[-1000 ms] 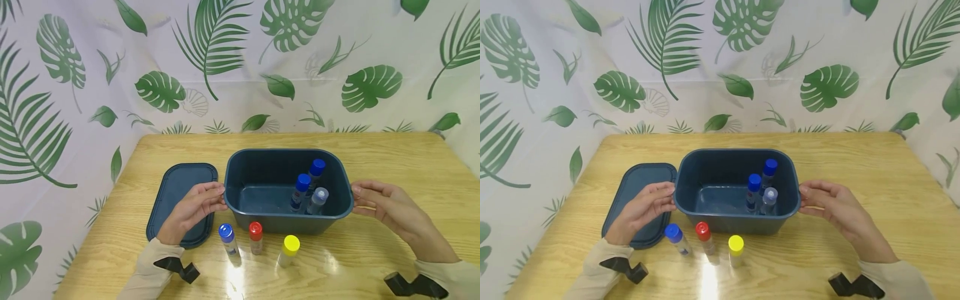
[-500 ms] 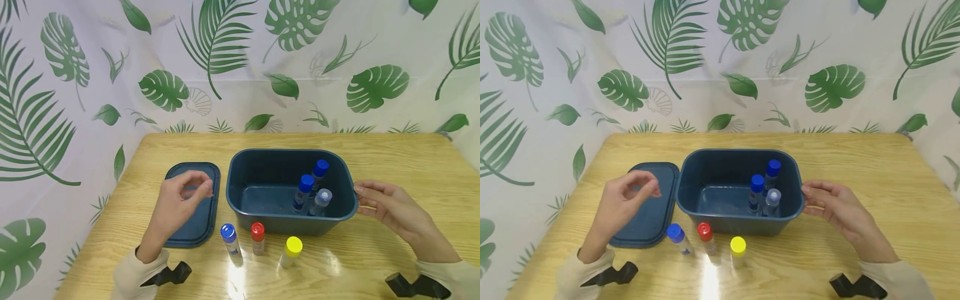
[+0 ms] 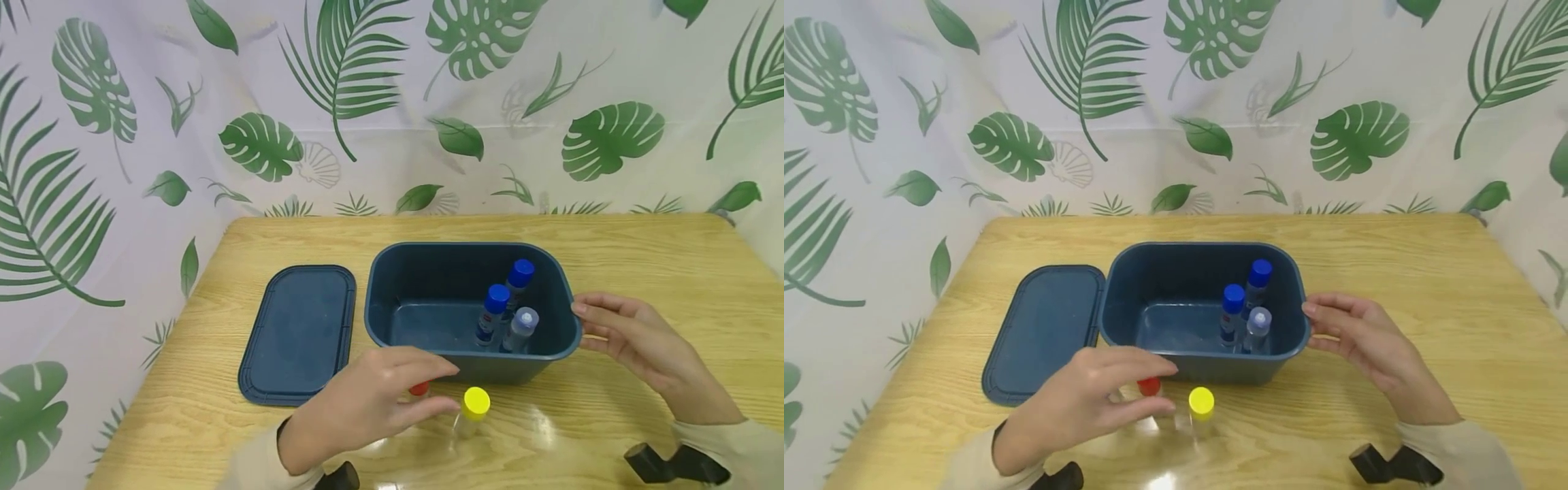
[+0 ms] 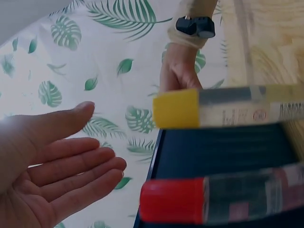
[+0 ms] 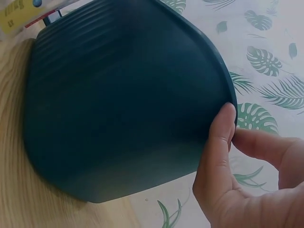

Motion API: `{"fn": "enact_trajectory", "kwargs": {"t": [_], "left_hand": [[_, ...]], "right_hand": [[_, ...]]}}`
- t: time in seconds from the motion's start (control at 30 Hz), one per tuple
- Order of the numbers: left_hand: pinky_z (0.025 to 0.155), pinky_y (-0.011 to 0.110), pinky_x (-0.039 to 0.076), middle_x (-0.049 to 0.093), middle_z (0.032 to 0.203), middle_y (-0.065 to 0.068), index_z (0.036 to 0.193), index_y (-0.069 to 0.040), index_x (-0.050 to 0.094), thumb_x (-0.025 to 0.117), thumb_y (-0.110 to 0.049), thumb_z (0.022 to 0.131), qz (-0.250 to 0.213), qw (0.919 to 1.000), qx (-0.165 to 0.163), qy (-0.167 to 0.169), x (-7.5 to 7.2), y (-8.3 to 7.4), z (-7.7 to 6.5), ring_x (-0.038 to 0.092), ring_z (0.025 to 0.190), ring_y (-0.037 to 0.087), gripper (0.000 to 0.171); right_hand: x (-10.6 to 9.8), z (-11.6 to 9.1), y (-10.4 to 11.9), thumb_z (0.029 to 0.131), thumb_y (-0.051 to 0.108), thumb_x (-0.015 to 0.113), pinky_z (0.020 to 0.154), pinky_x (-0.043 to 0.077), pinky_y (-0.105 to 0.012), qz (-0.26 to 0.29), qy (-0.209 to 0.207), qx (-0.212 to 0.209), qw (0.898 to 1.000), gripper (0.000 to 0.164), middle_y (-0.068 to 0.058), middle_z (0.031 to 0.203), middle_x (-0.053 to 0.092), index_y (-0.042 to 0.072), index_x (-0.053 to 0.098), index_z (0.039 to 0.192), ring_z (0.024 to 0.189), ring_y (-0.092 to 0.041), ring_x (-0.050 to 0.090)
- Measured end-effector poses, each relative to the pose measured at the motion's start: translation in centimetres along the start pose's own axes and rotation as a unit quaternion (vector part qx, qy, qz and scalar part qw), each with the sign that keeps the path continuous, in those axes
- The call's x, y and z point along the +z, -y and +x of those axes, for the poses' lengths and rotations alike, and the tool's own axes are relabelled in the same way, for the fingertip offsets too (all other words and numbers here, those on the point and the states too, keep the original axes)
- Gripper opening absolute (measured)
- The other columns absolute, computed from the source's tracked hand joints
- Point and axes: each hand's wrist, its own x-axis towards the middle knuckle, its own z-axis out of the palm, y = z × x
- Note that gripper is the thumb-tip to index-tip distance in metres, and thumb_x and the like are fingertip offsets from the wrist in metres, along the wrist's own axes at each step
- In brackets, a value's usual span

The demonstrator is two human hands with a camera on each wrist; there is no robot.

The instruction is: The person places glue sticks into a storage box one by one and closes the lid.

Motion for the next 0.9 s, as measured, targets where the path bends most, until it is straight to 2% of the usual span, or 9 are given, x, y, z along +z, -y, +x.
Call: {"fn": "enact_trajectory", "kwargs": {"t": [0.07,0.2,0.3,0.43,0.5,0.57,0.77,0.83,0.9], "left_hand": [[0.085,0.011,0.049,0.071,0.104,0.007,0.108,-0.001,0.070,0.078,-0.013,0.080,0.001,0.9999,0.003,0.017,0.6,-0.2,0.5,0.067,0.093,0.012,0.031],[0.089,0.010,0.046,0.071,0.105,0.004,0.108,-0.003,0.069,0.075,-0.017,0.085,0.049,0.9967,0.033,0.057,1.8,-0.3,1.5,0.066,0.098,0.010,0.027],[0.086,0.007,0.045,0.069,0.098,0.000,0.105,-0.005,0.068,0.071,-0.021,0.088,0.076,0.9915,0.044,0.096,2.5,-0.3,2.2,0.063,0.091,0.005,0.024],[0.069,0.002,0.039,0.057,0.079,-0.005,0.092,-0.008,0.064,0.070,-0.023,0.089,0.064,0.9873,0.020,0.144,3.2,-0.2,2.7,0.051,0.070,0.001,0.016],[0.062,0.003,0.035,0.048,0.072,-0.006,0.086,-0.010,0.059,0.070,-0.023,0.089,0.055,0.9855,0.001,0.161,3.4,-0.1,2.8,0.044,0.064,0.001,0.017],[0.060,0.004,0.033,0.046,0.070,-0.006,0.084,-0.010,0.058,0.071,-0.023,0.088,0.052,0.9831,-0.018,0.175,3.5,-0.1,2.9,0.043,0.062,0.000,0.018],[0.063,0.002,0.037,0.059,0.080,-0.007,0.097,-0.009,0.065,0.072,-0.018,0.087,0.061,0.9742,-0.070,0.205,3.6,-0.3,3.1,0.048,0.069,-0.004,0.015],[0.065,0.001,0.038,0.062,0.082,-0.008,0.100,-0.009,0.067,0.073,-0.016,0.087,0.056,0.9742,-0.080,0.203,3.6,-0.2,3.1,0.049,0.071,-0.005,0.016],[0.064,0.001,0.038,0.061,0.080,-0.008,0.096,-0.010,0.066,0.073,-0.016,0.087,0.058,0.9765,-0.077,0.193,3.7,-0.2,3.1,0.049,0.069,-0.006,0.013]], "right_hand": [[0.1,0.0,-0.1,0.101,-0.007,0.034,0.080,0.058,-0.034,0.005,-0.005,0.000,1.000,0.036,-0.007,0.101,0.068,0.003,0.068,0.109,0.090,-0.018,0.067],[0.2,0.0,-0.2,0.101,-0.006,0.036,0.079,0.058,-0.034,0.009,-0.020,0.001,1.000,0.034,-0.006,0.100,0.068,0.003,0.068,0.107,0.089,-0.018,0.067],[0.2,-0.1,-0.2,0.101,-0.006,0.037,0.079,0.058,-0.034,0.007,-0.028,0.002,1.000,0.033,-0.006,0.100,0.068,0.004,0.069,0.107,0.089,-0.018,0.067],[0.3,-0.1,-0.2,0.101,-0.006,0.038,0.079,0.058,-0.033,0.007,-0.030,0.000,1.000,0.033,-0.006,0.100,0.068,0.004,0.069,0.107,0.089,-0.017,0.067],[0.3,-0.1,-0.2,0.101,-0.006,0.038,0.079,0.058,-0.033,0.005,-0.031,-0.003,1.000,0.033,-0.006,0.100,0.068,0.004,0.069,0.106,0.088,-0.017,0.067],[0.3,-0.1,-0.3,0.101,-0.006,0.038,0.078,0.058,-0.033,0.005,-0.031,-0.004,0.999,0.033,-0.006,0.100,0.068,0.004,0.069,0.106,0.088,-0.017,0.067],[0.3,-0.1,-0.3,0.101,-0.006,0.038,0.078,0.058,-0.033,0.003,-0.035,-0.006,0.999,0.033,-0.006,0.100,0.068,0.004,0.069,0.106,0.088,-0.017,0.067],[0.4,-0.1,-0.3,0.101,-0.006,0.038,0.078,0.058,-0.033,0.002,-0.035,-0.006,0.999,0.033,-0.006,0.100,0.068,0.004,0.069,0.106,0.088,-0.017,0.067],[0.4,-0.1,-0.3,0.101,-0.006,0.039,0.078,0.058,-0.033,-0.001,-0.037,-0.006,0.999,0.032,-0.005,0.100,0.068,0.004,0.069,0.106,0.088,-0.017,0.067]]}}
